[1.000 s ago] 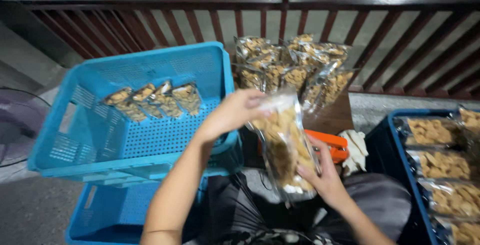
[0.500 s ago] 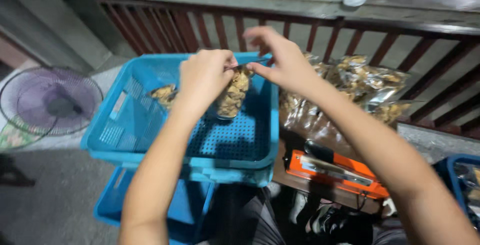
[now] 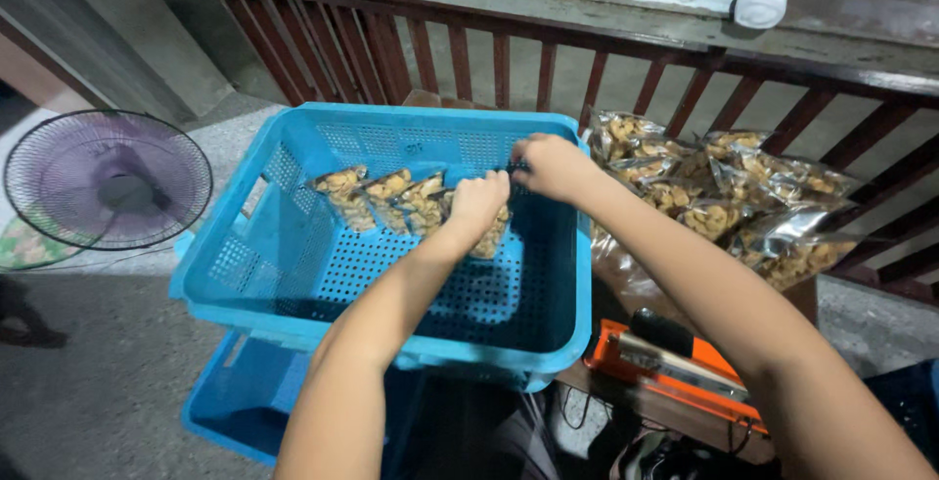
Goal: The person sits on the floor and uses an orange handheld vacuum sealer to seal clear plastic bags filled with snacks. They repeatedly pick up bags, place them in the sealer, and then move the sealed bags into a blue plastic basket.
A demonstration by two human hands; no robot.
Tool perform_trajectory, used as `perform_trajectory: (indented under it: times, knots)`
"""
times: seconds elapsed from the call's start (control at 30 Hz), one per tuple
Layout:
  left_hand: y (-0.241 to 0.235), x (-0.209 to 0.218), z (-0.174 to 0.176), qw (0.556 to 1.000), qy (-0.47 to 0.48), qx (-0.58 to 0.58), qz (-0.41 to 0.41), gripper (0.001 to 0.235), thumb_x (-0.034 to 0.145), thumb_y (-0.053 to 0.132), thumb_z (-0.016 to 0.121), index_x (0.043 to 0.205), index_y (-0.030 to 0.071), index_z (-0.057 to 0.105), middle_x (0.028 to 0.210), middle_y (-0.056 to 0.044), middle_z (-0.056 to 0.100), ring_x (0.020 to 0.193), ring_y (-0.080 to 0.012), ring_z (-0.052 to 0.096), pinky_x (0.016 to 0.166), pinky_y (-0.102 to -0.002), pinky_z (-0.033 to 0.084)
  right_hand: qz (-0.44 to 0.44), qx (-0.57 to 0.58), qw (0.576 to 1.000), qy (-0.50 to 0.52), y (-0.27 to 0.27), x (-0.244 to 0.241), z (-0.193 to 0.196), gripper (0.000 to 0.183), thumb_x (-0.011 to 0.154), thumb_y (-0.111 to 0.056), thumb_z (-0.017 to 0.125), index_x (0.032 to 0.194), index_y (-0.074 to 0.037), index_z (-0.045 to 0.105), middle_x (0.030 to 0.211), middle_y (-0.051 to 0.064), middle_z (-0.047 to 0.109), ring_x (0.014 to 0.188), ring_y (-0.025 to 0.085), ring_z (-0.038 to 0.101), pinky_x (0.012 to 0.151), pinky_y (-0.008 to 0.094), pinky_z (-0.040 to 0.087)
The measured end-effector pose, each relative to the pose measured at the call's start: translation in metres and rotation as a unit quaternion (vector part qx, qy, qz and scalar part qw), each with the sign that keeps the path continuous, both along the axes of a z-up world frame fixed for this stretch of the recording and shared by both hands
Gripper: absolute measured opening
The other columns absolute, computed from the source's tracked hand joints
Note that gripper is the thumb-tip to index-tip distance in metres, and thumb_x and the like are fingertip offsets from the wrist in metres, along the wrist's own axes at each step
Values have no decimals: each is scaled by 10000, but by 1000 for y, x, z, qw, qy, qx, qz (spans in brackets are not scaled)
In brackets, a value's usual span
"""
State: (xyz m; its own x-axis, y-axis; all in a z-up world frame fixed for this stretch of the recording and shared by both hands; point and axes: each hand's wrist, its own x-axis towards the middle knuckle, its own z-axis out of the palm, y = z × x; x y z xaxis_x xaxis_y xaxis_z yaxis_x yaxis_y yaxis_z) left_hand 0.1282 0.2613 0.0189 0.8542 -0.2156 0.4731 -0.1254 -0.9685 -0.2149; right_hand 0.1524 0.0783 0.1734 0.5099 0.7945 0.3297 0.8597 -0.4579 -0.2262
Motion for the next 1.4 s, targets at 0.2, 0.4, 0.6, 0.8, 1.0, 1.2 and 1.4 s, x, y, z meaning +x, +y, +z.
perform_trajectory:
  times: [0.2, 0.4, 0.6, 0.8, 1.0, 1.2, 1.4]
  knots:
    - [-7, 28, -51, 999, 0, 41, 22, 81, 897, 162, 596, 937, 104, 637, 789, -72, 697, 604, -235, 742, 474, -376, 583, -165, 210, 962, 63, -97, -1, 2, 163, 974, -167, 650, 1070, -41, 685, 1052, 196, 683, 992, 346, 685, 853, 445, 570]
    - [12, 27, -44, 999, 27, 41, 18, 105, 914, 178, 599, 958, 125, 679, 854, -76, 705, 690, -268, 751, 532, -393, 593, -192, -37, 979, -56, -157, 72, -131, 604, 779, -278, 839, 1229, 55, 612, 1148, 254, 647, 1077, 401, 612, 958, 515, 501]
    - [-15, -26, 59, 993, 98, 27, 61, 166, 859, 186, 645, 1014, 140, 683, 1016, -71, 687, 906, -303, 718, 639, -455, 587, -270, -99, 933, -217, -160, 55, -170, 356, 919, -127, 762, 1267, -137, 690, 1132, 47, 714, 1135, 262, 643, 896, 428, 528]
    - [-92, -112, 200, 981, -17, -145, -128, 280, 895, 256, 731, 1111, 100, 648, 1045, -87, 642, 988, -320, 652, 806, -476, 534, -303, 66, 939, -150, -167, -34, -51, 147, 901, -172, 780, 1010, -91, 722, 964, 99, 695, 968, 298, 635, 853, 435, 504]
    - [-183, -139, 260, 899, -160, -222, -343, 415, 873, 219, 690, 1253, 73, 612, 1234, -116, 642, 1128, -356, 610, 974, -458, 483, -162, 245, 933, -209, -220, -136, 54, 219, 878, 11, 787, 1080, -61, 744, 1024, 96, 671, 1030, 313, 644, 962, 461, 505]
    - [-238, -166, 259, 885, 57, -286, -364, 260, 882, 69, 624, 1140, 103, 628, 1057, -73, 709, 1041, -297, 697, 893, -455, 553, -166, 477, 860, 69, -275, -219, 38, 527, 999, -12, 763, 1454, -105, 514, 1262, 84, 661, 1198, 206, 657, 1100, 355, 510]
    - [-266, -168, 184, 852, 184, -408, -273, 244, 888, 81, 538, 1070, 158, 680, 1046, -108, 730, 945, -382, 699, 795, -508, 556, -272, 443, 777, 356, -282, -333, -88, 1051, 864, -112, 789, 1660, -57, 104, 1519, 177, 481, 1326, 243, 540, 1071, 351, 445]
